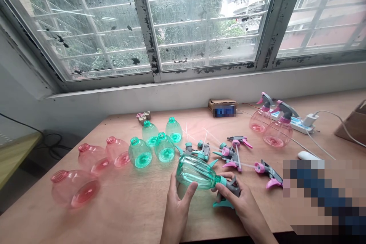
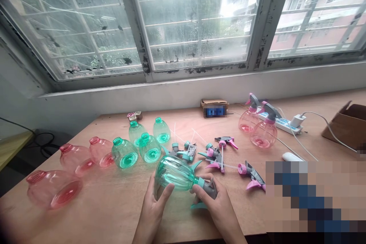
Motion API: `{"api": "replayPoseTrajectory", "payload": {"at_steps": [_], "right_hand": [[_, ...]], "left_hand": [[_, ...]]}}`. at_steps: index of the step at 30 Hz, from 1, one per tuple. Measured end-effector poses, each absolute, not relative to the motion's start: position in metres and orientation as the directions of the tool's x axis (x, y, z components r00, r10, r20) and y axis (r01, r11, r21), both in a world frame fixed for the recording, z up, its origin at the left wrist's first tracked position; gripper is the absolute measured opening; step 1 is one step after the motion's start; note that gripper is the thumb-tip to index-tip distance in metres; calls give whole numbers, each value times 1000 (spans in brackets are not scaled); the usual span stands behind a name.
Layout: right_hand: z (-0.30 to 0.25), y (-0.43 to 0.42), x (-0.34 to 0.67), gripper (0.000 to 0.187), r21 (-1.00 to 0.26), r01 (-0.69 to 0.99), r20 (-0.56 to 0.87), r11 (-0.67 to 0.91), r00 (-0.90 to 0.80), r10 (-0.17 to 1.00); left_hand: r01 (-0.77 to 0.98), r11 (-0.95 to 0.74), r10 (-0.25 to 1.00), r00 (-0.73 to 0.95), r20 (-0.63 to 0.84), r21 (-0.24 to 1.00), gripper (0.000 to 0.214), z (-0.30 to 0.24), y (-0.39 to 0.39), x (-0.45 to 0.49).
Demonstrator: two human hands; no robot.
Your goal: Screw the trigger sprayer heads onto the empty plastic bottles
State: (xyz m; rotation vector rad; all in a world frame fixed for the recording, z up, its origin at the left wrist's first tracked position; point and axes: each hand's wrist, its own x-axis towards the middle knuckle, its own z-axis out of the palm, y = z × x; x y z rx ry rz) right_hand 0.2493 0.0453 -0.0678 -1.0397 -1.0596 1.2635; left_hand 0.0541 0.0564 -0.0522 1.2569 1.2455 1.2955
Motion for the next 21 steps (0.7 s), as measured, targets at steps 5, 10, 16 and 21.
{"api": "replayPoseTrajectory", "payload": {"at_steps": [5, 10, 16, 21], "right_hand": [[-70, 46, 249, 36, -976, -213, 28, 36, 40, 999], [-69, 47, 249, 37, -976, -216, 20, 29, 40, 999], [-66, 46, 248, 38, -976, -217, 20, 28, 40, 999], [-66, 47, 247, 39, -975, -218, 39, 47, 42, 998]], "left_hand": [[-4, -90, 995, -53, 90, 996, 77, -56, 58, 51], [-13, -101, 993, -67, 100, 995, 75, -55, 58, 50], [-68, -89, 994, -69, 85, 994, 75, -58, 60, 50], [-30, -65, 994, -87, 62, 997, 80, -61, 61, 52]]}}
